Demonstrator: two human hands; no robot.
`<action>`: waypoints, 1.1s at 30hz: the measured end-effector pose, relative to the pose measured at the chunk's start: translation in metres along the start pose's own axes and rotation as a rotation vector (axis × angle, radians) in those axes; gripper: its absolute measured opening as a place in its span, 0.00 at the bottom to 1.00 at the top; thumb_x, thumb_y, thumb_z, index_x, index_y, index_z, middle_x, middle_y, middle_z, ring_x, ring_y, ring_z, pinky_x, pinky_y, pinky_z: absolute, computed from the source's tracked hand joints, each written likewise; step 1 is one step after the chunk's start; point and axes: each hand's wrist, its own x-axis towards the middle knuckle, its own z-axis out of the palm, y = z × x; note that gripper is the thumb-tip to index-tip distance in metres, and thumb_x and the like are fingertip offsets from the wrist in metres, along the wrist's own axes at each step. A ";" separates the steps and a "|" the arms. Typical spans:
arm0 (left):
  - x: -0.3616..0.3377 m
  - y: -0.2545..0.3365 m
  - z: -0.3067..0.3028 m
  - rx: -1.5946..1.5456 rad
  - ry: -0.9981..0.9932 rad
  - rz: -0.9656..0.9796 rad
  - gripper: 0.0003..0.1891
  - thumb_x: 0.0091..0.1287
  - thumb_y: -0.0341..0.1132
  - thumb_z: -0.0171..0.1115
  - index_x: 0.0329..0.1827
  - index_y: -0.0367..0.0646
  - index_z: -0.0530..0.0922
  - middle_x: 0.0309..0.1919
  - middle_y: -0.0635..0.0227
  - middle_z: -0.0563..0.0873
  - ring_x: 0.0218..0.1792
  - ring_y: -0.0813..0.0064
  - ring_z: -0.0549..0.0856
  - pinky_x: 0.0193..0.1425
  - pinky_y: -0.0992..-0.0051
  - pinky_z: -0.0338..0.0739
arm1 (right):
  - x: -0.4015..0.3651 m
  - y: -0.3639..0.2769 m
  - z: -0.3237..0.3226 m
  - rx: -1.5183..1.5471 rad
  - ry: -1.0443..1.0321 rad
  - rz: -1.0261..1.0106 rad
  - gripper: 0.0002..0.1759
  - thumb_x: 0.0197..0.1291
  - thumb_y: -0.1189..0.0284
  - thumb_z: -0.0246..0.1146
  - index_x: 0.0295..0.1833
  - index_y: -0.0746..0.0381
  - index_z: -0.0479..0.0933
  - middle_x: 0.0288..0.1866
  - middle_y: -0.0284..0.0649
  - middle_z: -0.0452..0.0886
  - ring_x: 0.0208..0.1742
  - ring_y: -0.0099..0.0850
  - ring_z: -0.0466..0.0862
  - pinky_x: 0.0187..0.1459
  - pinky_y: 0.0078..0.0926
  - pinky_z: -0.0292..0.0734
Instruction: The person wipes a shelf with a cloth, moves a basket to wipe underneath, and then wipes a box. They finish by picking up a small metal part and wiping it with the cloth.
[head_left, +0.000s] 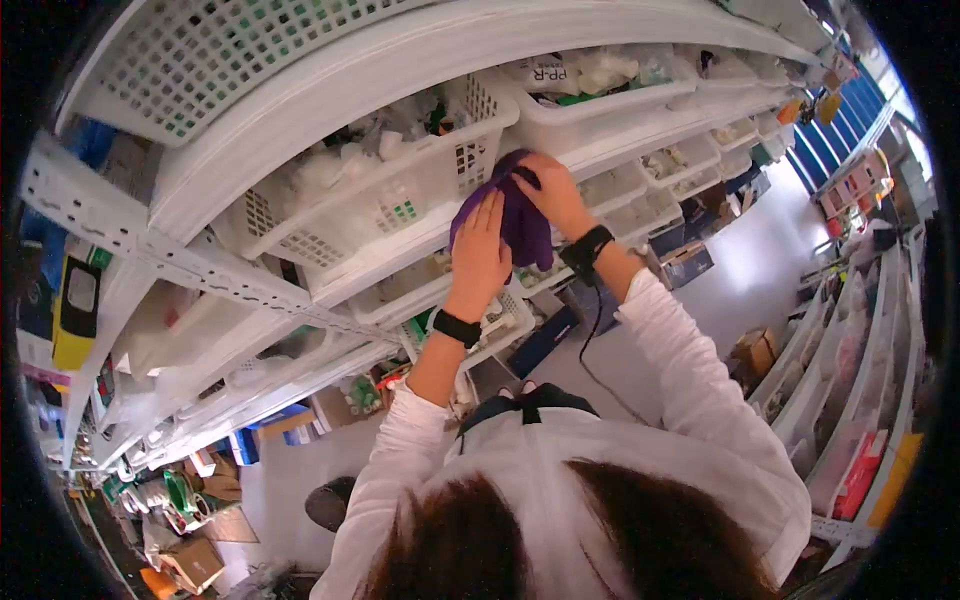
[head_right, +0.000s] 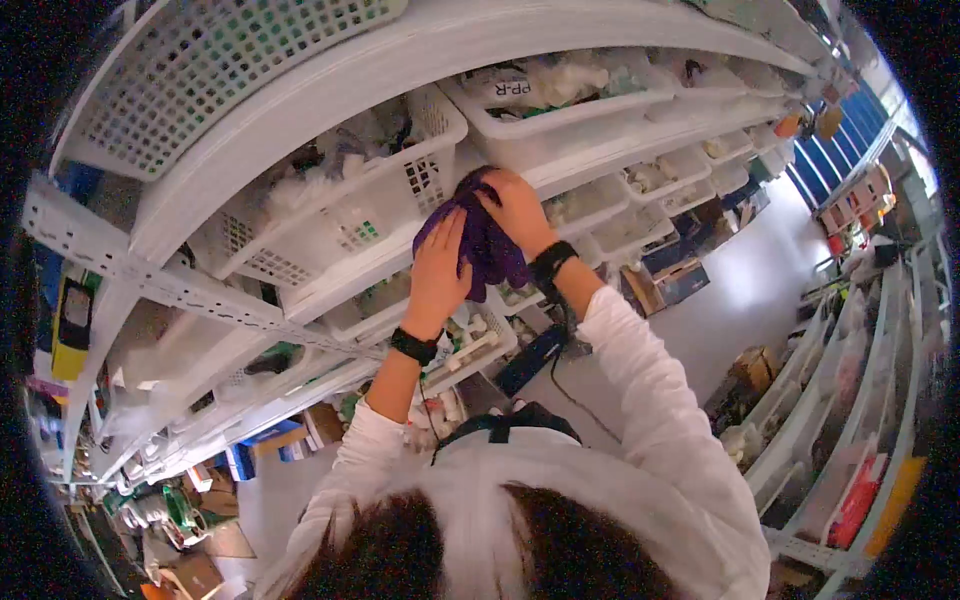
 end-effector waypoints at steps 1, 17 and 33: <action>-0.001 -0.001 0.000 -0.024 -0.001 -0.017 0.37 0.55 0.26 0.57 0.72 0.37 0.60 0.68 0.52 0.69 0.65 0.53 0.71 0.68 0.59 0.66 | -0.006 -0.001 -0.002 -0.034 0.048 -0.009 0.12 0.56 0.72 0.65 0.45 0.66 0.79 0.45 0.52 0.81 0.51 0.53 0.78 0.55 0.45 0.72; -0.038 0.019 0.002 0.160 0.112 -0.037 0.28 0.61 0.38 0.59 0.65 0.42 0.70 0.54 0.60 0.80 0.49 0.61 0.80 0.48 0.63 0.72 | -0.053 -0.079 0.006 0.037 0.509 0.051 0.29 0.59 0.82 0.55 0.66 0.71 0.56 0.68 0.69 0.50 0.68 0.66 0.56 0.68 0.56 0.50; -0.034 0.010 0.003 0.250 0.139 -0.223 0.36 0.58 0.31 0.58 0.73 0.38 0.60 0.66 0.52 0.68 0.62 0.52 0.71 0.65 0.59 0.66 | 0.000 0.006 0.025 -0.247 -0.210 -0.126 0.19 0.62 0.68 0.54 0.51 0.72 0.76 0.56 0.56 0.78 0.62 0.50 0.75 0.61 0.43 0.73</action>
